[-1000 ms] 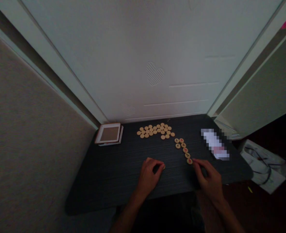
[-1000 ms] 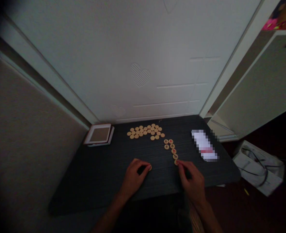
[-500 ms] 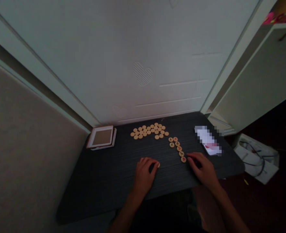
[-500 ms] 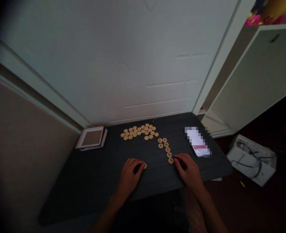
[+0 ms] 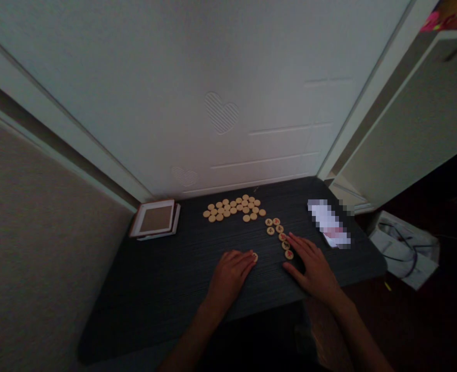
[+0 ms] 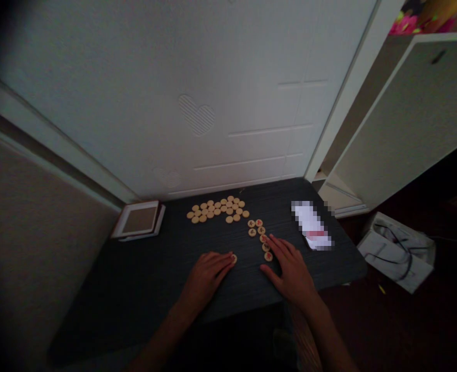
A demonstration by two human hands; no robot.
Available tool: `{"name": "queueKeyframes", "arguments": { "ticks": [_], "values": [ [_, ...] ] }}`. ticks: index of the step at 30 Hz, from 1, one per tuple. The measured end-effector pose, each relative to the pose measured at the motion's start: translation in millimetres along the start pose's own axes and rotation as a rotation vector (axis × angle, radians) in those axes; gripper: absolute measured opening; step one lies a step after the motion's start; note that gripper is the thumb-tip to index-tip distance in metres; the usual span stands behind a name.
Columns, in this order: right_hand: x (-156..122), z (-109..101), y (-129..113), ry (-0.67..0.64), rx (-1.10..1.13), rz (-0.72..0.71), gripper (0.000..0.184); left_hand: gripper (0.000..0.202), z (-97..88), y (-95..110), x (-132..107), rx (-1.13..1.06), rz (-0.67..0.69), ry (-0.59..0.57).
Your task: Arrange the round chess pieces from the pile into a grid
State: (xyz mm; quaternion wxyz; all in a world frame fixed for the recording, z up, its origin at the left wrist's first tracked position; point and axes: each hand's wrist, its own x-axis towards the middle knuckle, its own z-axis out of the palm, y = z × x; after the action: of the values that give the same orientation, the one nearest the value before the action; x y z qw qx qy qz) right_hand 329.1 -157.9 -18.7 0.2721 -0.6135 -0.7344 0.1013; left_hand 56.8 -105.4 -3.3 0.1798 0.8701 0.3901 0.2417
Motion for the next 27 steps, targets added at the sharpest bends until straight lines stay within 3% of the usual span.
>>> {"name": "queueKeyframes", "arguments": {
  "ticks": [6,13,21,27],
  "values": [
    [2,-1,-5,-0.068,-0.084,0.012,0.067,0.025,6.8,10,25,0.074,0.058,-0.07],
    [3,-3,-9,-0.097,-0.127,0.017,0.066,0.032,18.4,18,49,0.08,0.074,-0.052],
    [4,-1,-7,-0.078,-0.115,0.013,0.065,0.027,27.8,15,57,-0.001,0.059,0.014],
    [4,-2,-9,-0.083,-0.119,0.015,0.065,0.026,27.4,15,59,0.022,0.056,0.003]
  ]
}}
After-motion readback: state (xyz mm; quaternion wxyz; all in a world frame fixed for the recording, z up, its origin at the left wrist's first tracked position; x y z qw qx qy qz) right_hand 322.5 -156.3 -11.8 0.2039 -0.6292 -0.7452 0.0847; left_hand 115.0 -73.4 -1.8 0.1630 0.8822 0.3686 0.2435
